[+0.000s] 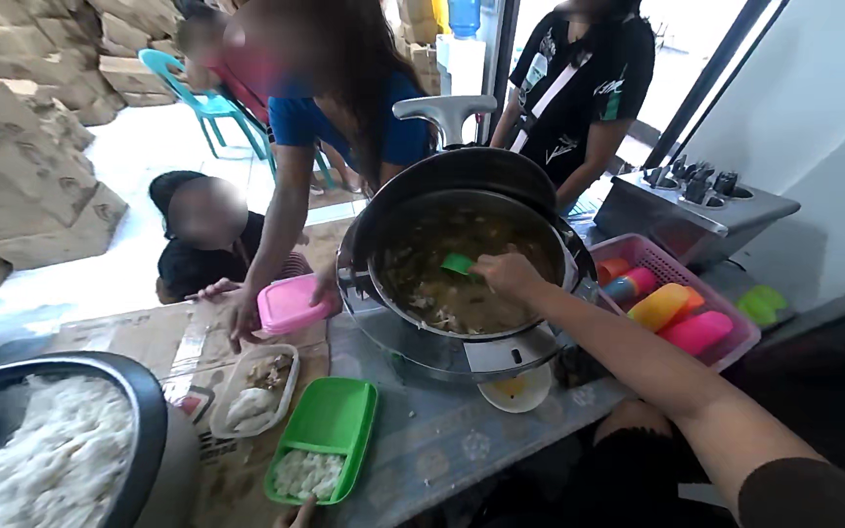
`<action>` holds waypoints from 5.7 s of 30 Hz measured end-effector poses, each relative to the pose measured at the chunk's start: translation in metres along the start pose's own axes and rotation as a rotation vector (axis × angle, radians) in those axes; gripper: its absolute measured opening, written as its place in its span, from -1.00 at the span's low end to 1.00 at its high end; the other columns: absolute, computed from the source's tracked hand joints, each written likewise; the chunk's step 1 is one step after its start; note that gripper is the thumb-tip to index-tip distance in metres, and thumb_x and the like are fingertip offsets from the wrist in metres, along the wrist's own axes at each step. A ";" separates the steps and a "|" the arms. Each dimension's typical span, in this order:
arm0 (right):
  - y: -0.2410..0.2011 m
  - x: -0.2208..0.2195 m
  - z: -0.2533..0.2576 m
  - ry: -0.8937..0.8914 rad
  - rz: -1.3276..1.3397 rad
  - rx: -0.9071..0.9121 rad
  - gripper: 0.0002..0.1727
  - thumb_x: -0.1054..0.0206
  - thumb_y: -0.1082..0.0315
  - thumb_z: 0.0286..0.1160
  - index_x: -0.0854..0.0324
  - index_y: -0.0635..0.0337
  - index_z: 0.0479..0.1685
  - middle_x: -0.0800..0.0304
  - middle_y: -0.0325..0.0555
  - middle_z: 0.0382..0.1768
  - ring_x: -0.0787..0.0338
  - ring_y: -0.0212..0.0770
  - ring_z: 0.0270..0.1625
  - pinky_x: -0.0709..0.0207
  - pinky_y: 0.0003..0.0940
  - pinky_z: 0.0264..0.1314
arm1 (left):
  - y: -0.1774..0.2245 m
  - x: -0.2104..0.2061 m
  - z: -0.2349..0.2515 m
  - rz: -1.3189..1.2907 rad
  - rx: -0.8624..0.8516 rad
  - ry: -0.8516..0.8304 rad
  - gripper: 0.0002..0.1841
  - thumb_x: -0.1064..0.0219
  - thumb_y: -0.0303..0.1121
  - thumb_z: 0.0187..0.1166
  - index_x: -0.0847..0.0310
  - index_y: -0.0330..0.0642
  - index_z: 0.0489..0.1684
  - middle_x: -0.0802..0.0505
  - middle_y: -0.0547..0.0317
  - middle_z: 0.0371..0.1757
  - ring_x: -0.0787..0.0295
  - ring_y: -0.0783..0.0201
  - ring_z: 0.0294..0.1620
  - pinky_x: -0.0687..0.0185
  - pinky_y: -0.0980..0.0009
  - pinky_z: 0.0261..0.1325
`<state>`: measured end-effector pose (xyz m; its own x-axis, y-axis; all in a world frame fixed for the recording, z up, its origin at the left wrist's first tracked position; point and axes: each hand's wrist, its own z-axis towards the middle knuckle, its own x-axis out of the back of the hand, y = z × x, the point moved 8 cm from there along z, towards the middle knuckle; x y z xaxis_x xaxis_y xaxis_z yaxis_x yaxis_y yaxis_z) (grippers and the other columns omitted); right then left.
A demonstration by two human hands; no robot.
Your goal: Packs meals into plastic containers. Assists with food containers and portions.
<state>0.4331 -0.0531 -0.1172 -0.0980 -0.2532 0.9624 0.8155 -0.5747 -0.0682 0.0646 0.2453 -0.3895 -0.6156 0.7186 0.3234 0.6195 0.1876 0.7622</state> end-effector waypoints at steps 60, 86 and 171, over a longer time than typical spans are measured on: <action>-0.001 -0.011 -0.008 -0.212 0.603 -0.497 -0.67 -0.13 0.38 0.81 -0.73 0.15 0.35 -0.81 0.16 0.24 -0.79 0.11 0.26 -0.56 0.12 0.40 | 0.049 -0.013 -0.067 -0.507 -0.087 -0.001 -0.58 0.08 -0.48 0.71 -0.02 -0.29 0.52 -0.61 0.08 -0.09 -0.75 0.36 -0.31 -0.76 0.39 -0.29; 0.041 0.015 -0.053 -0.013 1.163 -0.780 -0.74 -0.15 0.46 0.77 -0.67 0.28 0.24 -0.70 -0.27 -0.27 -0.29 -0.60 -0.58 -0.19 -0.67 -0.53 | 0.107 0.025 -0.115 -0.658 -0.389 -0.149 -0.73 0.16 -0.40 0.57 -0.35 0.02 0.11 -0.88 0.55 -0.29 -0.87 0.53 -0.26 -0.84 0.45 -0.22; 0.024 -0.024 -0.037 -0.128 1.049 -0.829 -0.70 -0.12 0.44 0.80 -0.67 0.22 0.32 -0.78 -0.10 -0.03 -0.51 -0.43 -0.27 -0.38 -0.46 -0.20 | 0.150 0.003 -0.171 -0.777 -0.499 -0.331 -0.78 -0.02 -0.30 0.51 -0.53 0.10 -0.02 -0.93 0.48 -0.21 -0.88 0.54 -0.11 -0.84 0.47 -0.02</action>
<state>0.4334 -0.0895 -0.1515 0.4465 -0.8136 0.3723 -0.1161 -0.4652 -0.8775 0.0729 0.1610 -0.1781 -0.5497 0.6805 -0.4845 -0.2246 0.4382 0.8704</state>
